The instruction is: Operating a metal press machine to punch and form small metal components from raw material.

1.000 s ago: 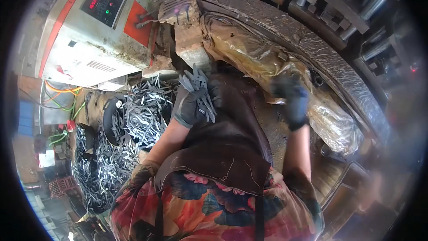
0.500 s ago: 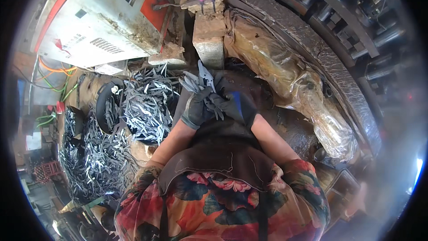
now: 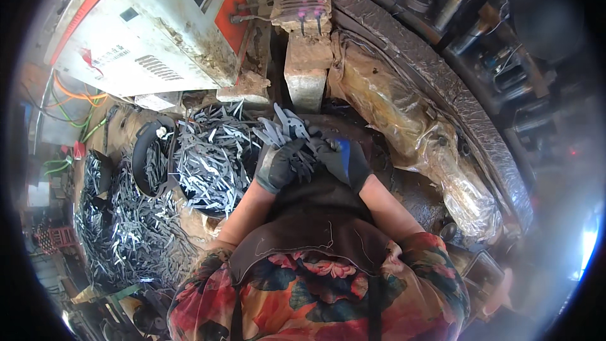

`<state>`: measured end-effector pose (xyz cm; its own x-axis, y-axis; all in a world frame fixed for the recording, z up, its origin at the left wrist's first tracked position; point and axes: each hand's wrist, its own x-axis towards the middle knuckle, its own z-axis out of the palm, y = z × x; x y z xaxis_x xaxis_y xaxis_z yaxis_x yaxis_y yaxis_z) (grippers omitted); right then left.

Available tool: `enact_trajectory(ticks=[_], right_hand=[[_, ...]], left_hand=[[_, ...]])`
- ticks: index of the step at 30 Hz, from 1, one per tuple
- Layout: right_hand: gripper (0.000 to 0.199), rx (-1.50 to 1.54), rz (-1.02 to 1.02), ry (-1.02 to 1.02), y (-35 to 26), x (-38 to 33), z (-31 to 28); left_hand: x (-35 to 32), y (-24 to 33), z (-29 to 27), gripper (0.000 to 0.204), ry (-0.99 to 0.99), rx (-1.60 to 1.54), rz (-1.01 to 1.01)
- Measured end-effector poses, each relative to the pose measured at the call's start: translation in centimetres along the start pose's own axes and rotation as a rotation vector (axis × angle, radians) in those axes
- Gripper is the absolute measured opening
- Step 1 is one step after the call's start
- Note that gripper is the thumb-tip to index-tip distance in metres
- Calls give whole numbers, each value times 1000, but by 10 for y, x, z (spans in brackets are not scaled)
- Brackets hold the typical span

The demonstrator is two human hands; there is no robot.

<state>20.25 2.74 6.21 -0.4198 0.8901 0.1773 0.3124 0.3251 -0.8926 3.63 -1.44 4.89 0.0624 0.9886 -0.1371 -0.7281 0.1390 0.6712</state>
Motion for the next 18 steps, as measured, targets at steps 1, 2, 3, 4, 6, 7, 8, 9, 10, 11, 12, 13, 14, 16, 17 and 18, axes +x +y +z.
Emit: enact_trajectory(ticks=[1,2,3,4,6,7,8,9,10,11,12,13,14,16,17,18], right_hand=[[19,-1,-1,2,-1,2,-3],[20,136,289,-55,-8,6,-6],[21,274,580,-111,-15,8,-9],[21,274,581,-111,-21,10,-10],[22,308,786,-79,-30,14,-14],[22,306,785,-78,-27,13,-13],[20,332,543,-113,-22,12,-13],[20,341,422,-132,-19,12,-14],[19,353,299,-149,-18,13,-16],[15,474,458,-255,-16,15,-20],[16,538,535,-308,-12,15,-22],[19,596,619,-358,-9,13,-24],[19,710,582,-379,-3,14,-23],[20,819,541,-397,5,16,-22],[18,857,538,-388,3,22,-20],[17,894,535,-376,2,28,-18]], left_hand=[[0,3,-1,30,20,-57,-48],[-2,5,-2,28,43,-113,-95],[-2,4,-5,28,43,-114,-95],[-1,0,-10,27,64,-211,-117],[4,-6,-20,26,79,-310,-139],[7,-10,-26,26,110,-366,-134],[10,-12,-30,26,141,-422,-129],[13,-14,-35,30,146,-459,-129],[15,-15,-40,30,146,-460,-127],[15,-10,-36,33,99,-396,-71],[13,-5,-32,36,52,-332,-15],[10,1,-29,40,22,-301,-40],[10,5,-24,40,19,-302,-39],[12,9,-18,42,61,-318,-49],[13,3,-34,33,74,-343,-137],[14,-3,-46,33,71,-344,-131]])
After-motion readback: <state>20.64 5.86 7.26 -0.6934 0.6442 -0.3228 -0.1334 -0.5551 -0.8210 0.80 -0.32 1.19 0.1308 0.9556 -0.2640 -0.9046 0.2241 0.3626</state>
